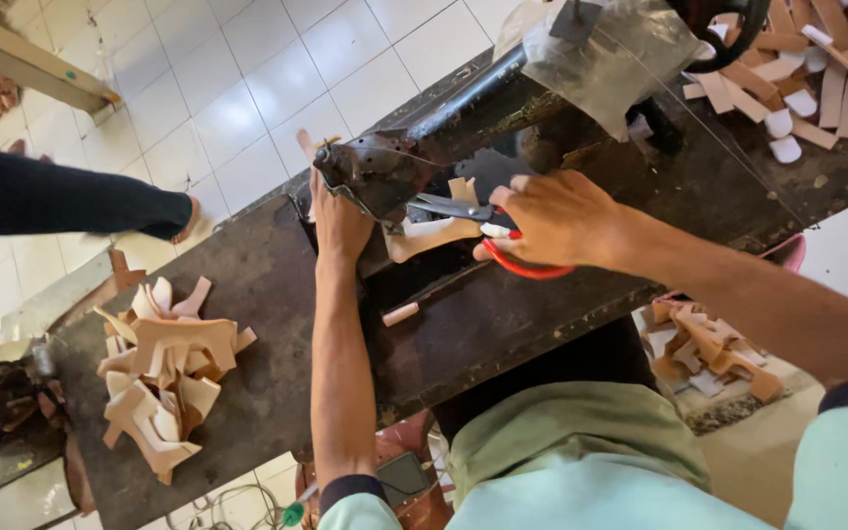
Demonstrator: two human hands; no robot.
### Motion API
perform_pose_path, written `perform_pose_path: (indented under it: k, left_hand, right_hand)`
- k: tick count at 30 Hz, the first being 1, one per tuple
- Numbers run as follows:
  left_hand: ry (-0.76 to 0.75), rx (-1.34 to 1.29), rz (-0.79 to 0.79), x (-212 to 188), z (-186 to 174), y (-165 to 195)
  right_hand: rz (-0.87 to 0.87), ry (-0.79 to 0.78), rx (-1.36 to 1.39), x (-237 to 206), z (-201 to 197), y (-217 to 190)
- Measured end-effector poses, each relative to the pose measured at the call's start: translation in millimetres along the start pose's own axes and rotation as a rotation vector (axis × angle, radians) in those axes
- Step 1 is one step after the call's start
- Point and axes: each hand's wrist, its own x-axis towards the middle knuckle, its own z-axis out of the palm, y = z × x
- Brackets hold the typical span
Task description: The person uses a sewing machine to stitch beige shoe parts, repeatedly aligning the pieces under the needle, sewing along the edges, and trimming excess thread with scissors. The finished pieces are placed on the table beside the machine.
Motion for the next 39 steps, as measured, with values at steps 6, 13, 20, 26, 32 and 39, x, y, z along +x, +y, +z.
perform_pose_path:
  k: [6, 13, 20, 26, 32, 39]
  left_hand:
    - [0.052, 0.067, -0.028, 4.3, 4.8, 13.5]
    - [0.125, 0.066, -0.009, 13.7, 11.7, 35.2]
    - [0.287, 0.089, -0.226, 26.9, 18.3, 49.8]
    - [0.334, 0.069, -0.351, 1.3, 2.7, 83.5]
    - [0.233, -0.112, -0.352, -33.2, 11.1, 159.1]
    - [0.554, -0.260, -0.368, -35.3, 28.6, 195.7]
  right_hand:
    - [-0.049, -0.043, -0.009, 19.8, -2.0, 10.6]
    - [-0.104, -0.087, 0.040, 19.4, -8.1, 28.5]
    - [0.006, 0.117, 0.043, -19.7, -13.6, 82.8]
    - [-0.050, 0.467, -0.051, -70.2, -32.3, 121.2]
    - [-0.210, 0.458, 0.548, -74.3, -28.5, 71.0]
    - [-0.079, 0.246, 1.421, -43.3, -1.1, 64.3]
